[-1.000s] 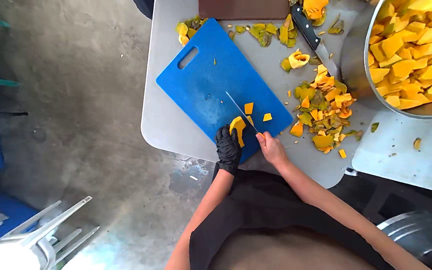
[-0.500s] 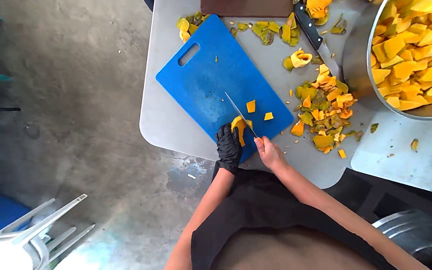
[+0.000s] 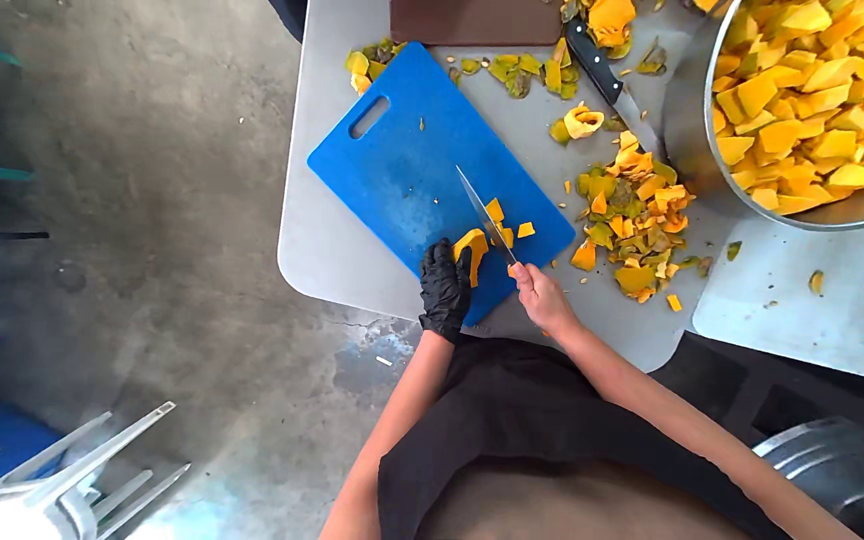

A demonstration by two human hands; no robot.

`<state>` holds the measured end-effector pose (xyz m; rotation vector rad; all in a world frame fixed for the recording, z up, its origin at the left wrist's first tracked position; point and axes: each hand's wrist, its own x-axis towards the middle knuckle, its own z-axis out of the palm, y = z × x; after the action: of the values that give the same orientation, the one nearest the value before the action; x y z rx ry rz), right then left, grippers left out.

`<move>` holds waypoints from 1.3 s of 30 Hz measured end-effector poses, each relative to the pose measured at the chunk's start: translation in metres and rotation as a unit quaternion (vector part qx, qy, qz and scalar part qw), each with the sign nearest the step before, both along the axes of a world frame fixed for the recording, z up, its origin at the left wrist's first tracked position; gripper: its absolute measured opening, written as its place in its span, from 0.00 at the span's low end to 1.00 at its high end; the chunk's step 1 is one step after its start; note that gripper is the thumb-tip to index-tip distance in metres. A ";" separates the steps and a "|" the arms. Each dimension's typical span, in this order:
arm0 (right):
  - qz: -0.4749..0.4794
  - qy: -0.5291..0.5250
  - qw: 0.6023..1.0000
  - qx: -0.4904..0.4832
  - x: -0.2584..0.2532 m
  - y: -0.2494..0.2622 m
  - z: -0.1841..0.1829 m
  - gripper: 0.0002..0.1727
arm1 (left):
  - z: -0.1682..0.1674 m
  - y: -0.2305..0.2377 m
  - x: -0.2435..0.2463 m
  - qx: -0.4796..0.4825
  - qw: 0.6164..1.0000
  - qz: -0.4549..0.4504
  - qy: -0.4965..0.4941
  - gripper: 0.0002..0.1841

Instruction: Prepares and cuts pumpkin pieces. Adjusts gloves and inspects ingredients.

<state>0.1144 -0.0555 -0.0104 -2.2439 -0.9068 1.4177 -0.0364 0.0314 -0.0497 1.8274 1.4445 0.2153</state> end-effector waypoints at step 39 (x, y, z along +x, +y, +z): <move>-0.025 0.025 0.999 0.032 0.014 0.002 -0.001 0.29 | 0.005 0.012 -0.032 -0.216 0.936 0.240 -0.138 0.26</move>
<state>0.1281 -0.0539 -0.0118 -2.1591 -0.8628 1.3955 -0.0679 0.0436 -0.0443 1.0312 1.5655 0.3498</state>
